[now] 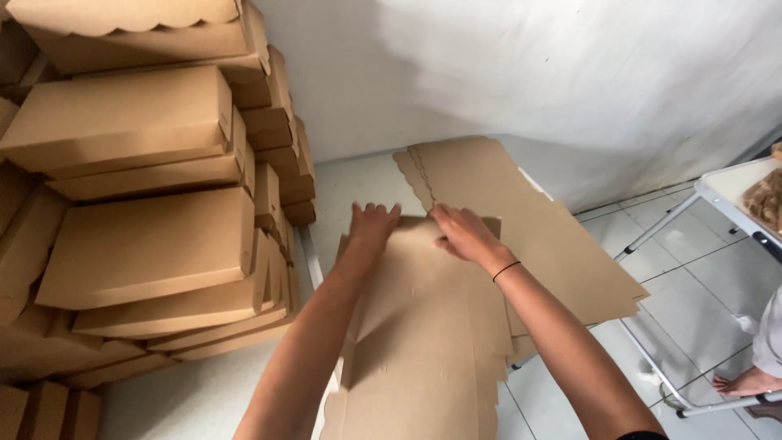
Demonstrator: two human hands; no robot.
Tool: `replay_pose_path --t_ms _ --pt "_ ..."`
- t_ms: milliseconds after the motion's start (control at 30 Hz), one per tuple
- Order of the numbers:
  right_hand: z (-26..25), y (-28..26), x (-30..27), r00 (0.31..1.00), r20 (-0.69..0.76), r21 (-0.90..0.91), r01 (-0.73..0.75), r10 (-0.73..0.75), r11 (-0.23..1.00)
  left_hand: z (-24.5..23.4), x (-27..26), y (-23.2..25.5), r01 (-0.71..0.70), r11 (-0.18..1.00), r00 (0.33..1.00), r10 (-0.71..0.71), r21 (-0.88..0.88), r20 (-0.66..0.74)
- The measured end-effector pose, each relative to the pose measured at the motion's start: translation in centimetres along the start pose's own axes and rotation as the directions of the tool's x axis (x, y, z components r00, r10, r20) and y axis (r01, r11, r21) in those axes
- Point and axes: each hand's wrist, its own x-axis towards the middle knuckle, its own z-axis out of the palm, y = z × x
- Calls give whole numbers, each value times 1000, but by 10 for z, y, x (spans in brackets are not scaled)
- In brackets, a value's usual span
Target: Assembling a cardboard box from a flat sheet by folding along pre-scored lines and tucking in tabs
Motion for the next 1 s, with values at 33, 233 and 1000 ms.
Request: replay_pose_path --t_ms 33,233,1000 --pt "-7 -2 -2 1000 -5 -4 -2 2 1000 -5 -2 -4 -2 1000 1000 2 1 -6" --pt "-21 -4 -7 967 237 61 -105 88 993 -22 -24 -22 -52 998 999 52 34 -6" --pt "34 -48 -84 956 261 96 -167 137 981 -84 -146 12 -109 969 931 179 -223 319"
